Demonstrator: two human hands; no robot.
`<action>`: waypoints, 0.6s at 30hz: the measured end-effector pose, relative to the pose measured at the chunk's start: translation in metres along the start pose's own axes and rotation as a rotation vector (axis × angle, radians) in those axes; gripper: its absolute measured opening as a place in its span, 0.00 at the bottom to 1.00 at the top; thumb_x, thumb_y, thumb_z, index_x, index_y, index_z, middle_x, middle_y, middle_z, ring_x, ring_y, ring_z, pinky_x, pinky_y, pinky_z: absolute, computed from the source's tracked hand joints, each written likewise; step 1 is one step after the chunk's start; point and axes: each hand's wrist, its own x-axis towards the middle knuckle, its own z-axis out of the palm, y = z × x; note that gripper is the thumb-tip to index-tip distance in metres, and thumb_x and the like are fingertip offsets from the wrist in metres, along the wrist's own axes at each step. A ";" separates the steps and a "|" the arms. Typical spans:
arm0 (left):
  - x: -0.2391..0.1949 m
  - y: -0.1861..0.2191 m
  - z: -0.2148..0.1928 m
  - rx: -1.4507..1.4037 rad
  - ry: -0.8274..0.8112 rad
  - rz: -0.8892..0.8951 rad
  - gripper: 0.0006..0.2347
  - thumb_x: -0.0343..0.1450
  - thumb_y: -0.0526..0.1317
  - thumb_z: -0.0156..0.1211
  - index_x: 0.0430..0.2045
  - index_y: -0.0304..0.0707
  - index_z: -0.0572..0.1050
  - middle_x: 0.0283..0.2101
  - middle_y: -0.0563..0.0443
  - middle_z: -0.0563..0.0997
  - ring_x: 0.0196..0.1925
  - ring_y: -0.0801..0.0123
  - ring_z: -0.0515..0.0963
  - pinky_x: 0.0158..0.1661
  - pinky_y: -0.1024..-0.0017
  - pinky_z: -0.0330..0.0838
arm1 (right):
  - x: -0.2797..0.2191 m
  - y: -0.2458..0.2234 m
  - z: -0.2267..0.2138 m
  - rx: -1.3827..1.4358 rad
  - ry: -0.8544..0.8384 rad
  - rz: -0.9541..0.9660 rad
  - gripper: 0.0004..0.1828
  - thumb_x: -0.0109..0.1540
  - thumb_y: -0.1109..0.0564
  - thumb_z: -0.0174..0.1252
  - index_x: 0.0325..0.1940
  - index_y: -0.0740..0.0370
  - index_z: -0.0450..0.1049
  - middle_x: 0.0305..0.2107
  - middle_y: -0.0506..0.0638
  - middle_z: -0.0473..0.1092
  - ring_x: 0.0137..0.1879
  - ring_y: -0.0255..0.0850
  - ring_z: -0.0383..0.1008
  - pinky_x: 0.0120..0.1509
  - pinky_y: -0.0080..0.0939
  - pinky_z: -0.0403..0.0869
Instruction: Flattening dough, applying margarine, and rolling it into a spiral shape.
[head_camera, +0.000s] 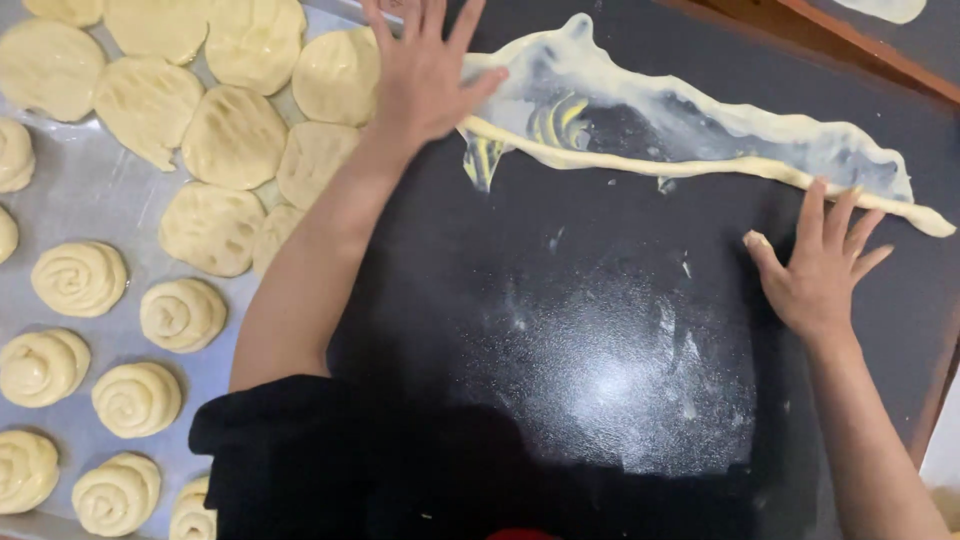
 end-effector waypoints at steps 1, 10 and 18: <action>0.009 -0.016 0.011 -0.042 0.014 0.074 0.26 0.79 0.59 0.62 0.65 0.42 0.72 0.63 0.38 0.71 0.64 0.41 0.67 0.58 0.34 0.59 | -0.007 0.020 0.009 0.003 -0.082 0.145 0.55 0.63 0.29 0.49 0.84 0.59 0.40 0.80 0.66 0.30 0.81 0.76 0.21 0.70 0.91 0.26; -0.077 0.163 -0.047 -0.323 -0.276 0.273 0.26 0.74 0.54 0.58 0.55 0.27 0.73 0.65 0.32 0.71 0.71 0.39 0.65 0.67 0.43 0.61 | 0.147 0.092 0.019 0.118 0.114 0.163 0.48 0.70 0.31 0.48 0.89 0.47 0.44 0.84 0.65 0.32 0.85 0.73 0.29 0.80 0.86 0.35; 0.046 0.067 0.031 -0.053 -0.121 0.098 0.28 0.77 0.63 0.54 0.69 0.53 0.65 0.70 0.46 0.64 0.71 0.48 0.60 0.60 0.26 0.45 | 0.025 -0.046 0.023 -0.010 0.065 -0.322 0.51 0.61 0.31 0.53 0.81 0.58 0.52 0.79 0.70 0.36 0.84 0.70 0.29 0.76 0.84 0.28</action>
